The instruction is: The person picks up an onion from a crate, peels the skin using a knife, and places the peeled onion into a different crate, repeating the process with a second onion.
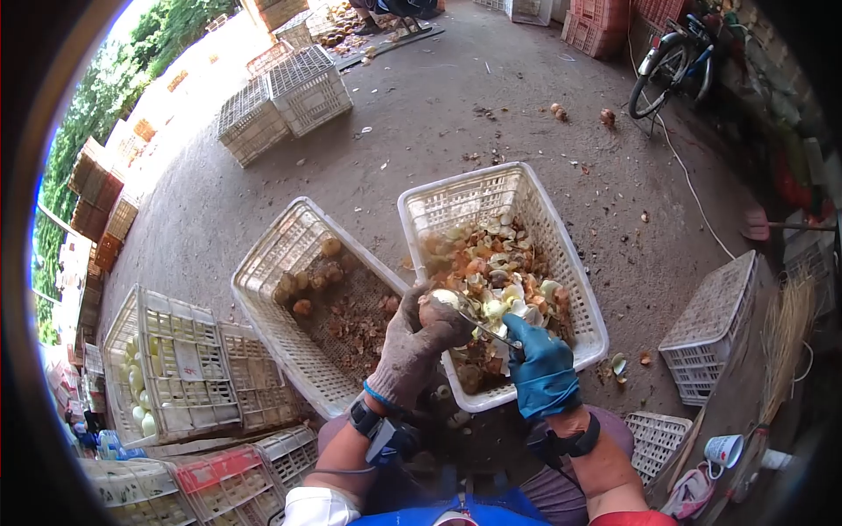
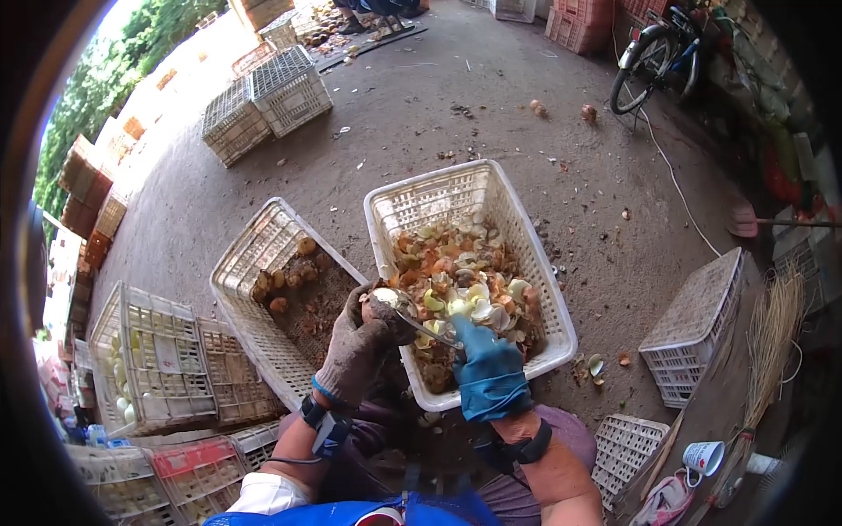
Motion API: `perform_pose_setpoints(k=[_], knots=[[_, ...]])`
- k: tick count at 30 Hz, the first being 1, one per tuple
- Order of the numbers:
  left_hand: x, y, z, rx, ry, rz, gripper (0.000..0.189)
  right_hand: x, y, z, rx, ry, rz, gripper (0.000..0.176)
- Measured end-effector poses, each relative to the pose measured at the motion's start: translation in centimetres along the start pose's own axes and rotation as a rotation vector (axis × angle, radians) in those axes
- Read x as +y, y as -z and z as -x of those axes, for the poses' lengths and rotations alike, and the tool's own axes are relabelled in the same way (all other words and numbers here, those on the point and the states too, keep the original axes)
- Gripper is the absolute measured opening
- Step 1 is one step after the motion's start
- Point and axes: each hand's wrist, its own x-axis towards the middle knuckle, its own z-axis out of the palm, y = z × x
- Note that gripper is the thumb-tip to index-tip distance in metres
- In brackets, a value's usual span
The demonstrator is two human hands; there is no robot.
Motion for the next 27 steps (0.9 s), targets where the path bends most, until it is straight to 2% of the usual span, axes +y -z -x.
perform_pose_setpoints(k=[2, 5, 8, 9, 12, 13, 15, 17, 19, 21, 23, 24, 26, 27], knots=[[0.2, 0.1, 0.0, 0.031, 0.142, 0.251, 0.071, 0.2, 0.2, -0.4, 0.018, 0.050, 0.025, 0.046], [-0.9, 1.4, 0.0, -0.030, -0.050, -0.100, 0.066, 0.4, 0.4, -0.8, 0.005, 0.064, 0.098, 0.050], [0.9, -0.8, 0.9, 0.081, -0.116, -0.302, 0.059, 1.1, 0.1, -0.9, 0.006, 0.097, 0.118, 0.051], [0.9, -1.4, 0.9, 0.144, -0.046, -0.183, 0.051, 1.0, 0.2, -1.0, 0.012, 0.114, 0.107, 0.051], [-1.6, 1.1, 0.4, -0.072, 0.199, 0.558, 0.048, 0.9, 0.5, -1.2, 0.026, 0.150, 0.083, 0.052], [-1.3, 0.6, 0.7, -0.042, 0.200, 0.446, 0.044, 1.0, 0.4, -1.2, 0.029, 0.153, 0.079, 0.053], [-1.2, 0.7, 0.9, -0.038, -0.001, 0.003, 0.042, 1.0, 0.4, -1.3, 0.022, 0.156, 0.073, 0.054], [-0.3, -0.2, 1.1, 0.023, -0.054, -0.211, 0.041, 0.8, 0.9, -1.4, 0.006, 0.151, 0.070, 0.055], [0.7, -1.8, 1.4, 0.145, 0.037, -0.192, 0.042, 0.7, 0.9, -1.4, -0.010, 0.125, 0.074, 0.056], [-1.7, 0.8, 1.1, 0.001, 0.069, -0.012, 0.034, 0.8, 0.7, -1.5, -0.001, 0.137, 0.057, 0.054], [-1.4, 1.1, 0.8, -0.178, 0.038, 0.178, 0.037, 1.3, -0.4, -1.1, 0.030, 0.180, 0.018, 0.047], [-1.3, 1.3, 0.7, -0.269, 0.035, 0.273, 0.039, 1.6, -1.5, -0.5, -0.095, 0.052, -0.278, 0.042], [0.4, -0.7, 1.5, -0.104, -0.485, -0.748, 0.033, 0.6, -3.1, 0.1, -0.342, -0.209, -0.865, 0.033], [0.3, -0.4, 1.3, -0.127, -0.532, -0.826, 0.032, 0.3, -2.9, 0.8, -0.563, -0.507, -0.945, 0.027]])
